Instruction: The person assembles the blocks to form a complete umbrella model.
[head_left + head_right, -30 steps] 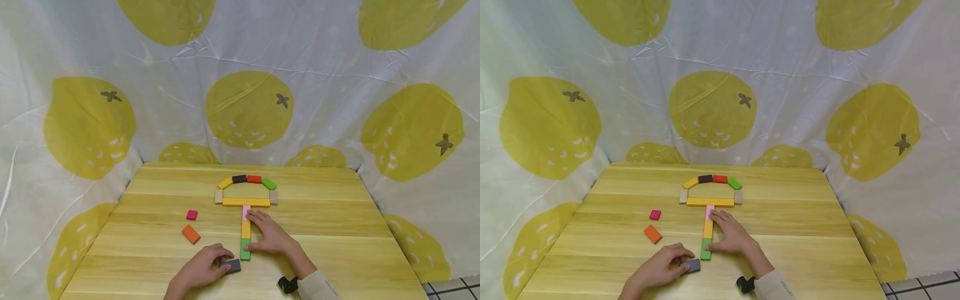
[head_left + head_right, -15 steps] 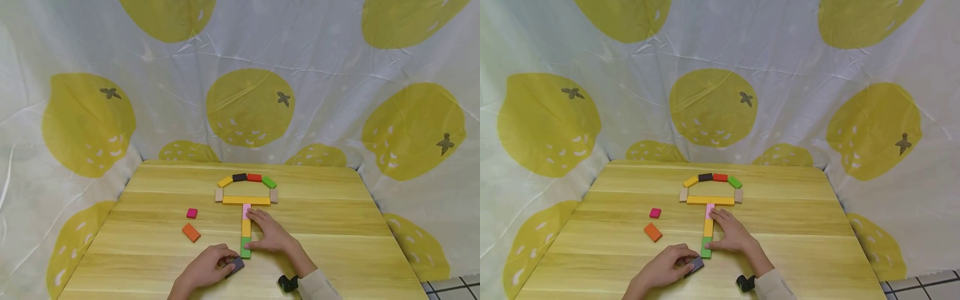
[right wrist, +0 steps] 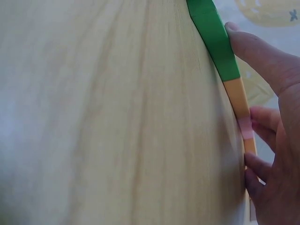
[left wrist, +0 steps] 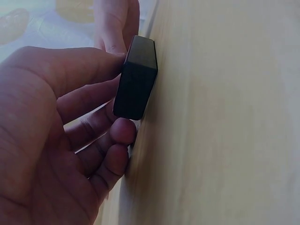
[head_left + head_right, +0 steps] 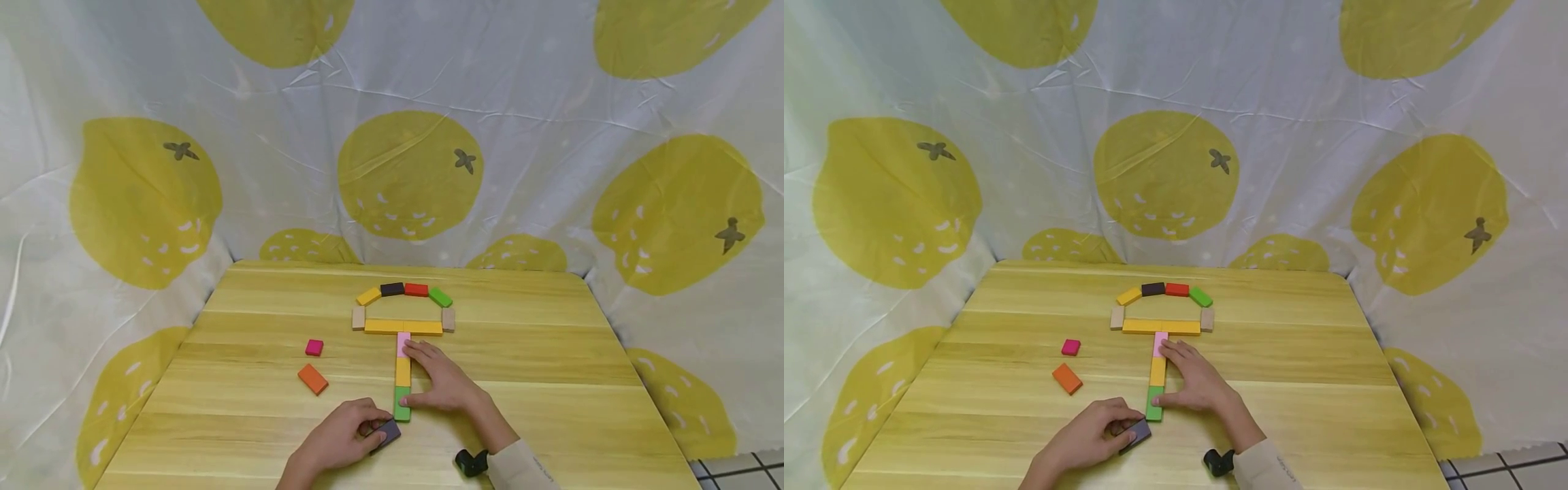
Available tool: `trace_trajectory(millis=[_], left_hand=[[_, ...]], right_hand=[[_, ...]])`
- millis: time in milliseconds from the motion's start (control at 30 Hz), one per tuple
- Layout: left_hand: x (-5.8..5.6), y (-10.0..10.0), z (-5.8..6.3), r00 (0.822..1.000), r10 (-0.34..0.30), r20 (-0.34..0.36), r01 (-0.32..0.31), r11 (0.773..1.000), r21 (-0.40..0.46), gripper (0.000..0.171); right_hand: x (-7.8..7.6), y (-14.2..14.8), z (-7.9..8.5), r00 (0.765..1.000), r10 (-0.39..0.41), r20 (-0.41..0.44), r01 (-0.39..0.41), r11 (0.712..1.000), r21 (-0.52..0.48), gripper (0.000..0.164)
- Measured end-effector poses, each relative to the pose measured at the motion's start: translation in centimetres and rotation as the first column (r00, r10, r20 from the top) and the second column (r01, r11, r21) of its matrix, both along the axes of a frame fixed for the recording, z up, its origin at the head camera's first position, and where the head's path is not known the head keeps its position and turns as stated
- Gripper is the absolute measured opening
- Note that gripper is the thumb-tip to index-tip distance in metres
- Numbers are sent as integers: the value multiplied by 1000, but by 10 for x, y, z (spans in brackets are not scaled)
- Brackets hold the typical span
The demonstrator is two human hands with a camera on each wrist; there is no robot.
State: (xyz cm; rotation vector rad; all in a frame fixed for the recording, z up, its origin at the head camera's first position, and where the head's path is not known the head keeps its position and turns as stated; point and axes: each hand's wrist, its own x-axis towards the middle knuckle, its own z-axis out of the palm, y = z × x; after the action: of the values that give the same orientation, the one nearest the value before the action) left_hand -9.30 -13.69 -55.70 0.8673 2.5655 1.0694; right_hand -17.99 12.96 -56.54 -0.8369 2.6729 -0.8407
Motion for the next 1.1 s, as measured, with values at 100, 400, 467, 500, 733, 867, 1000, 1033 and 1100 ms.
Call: trace_trajectory(millis=[100,400,467,500,733,867,1000,1033,1100], left_hand=[[1,1,0,1000,12,12,-12,1000,-2,27],[1,1,-3,1000,9,17,-9,1000,5,29],[1,1,-4,1000,9,12,-9,1000,6,29],[1,1,-4,1000,9,12,-9,1000,6,29],[4,1,-3,999,-3,41,3,1000,-2,31],[5,-1,-2,998,-15,63,13,1000,24,32],[-2,-9,3,999,48,21,-49,997,52,29],[-4,-12,6,996,89,-4,-88,995,53,27],[-9,-20,10,977,201,-74,-198,979,46,23]], right_hand=[[0,0,0,1000,-1,0,1,1000,-2,104],[0,0,0,1000,-2,2,2,1000,-5,104],[0,0,0,1000,-4,1,4,1000,-6,103],[0,0,1,1000,-5,0,5,1000,-6,103],[4,0,-2,1000,-9,17,9,1000,-11,104],[6,0,-5,1000,-13,20,13,1000,-8,104],[4,0,-4,1000,-5,4,5,1000,-13,105],[3,0,-4,1000,-4,2,4,1000,-11,105],[1,1,-3,1000,-2,-2,2,1000,-4,106]])
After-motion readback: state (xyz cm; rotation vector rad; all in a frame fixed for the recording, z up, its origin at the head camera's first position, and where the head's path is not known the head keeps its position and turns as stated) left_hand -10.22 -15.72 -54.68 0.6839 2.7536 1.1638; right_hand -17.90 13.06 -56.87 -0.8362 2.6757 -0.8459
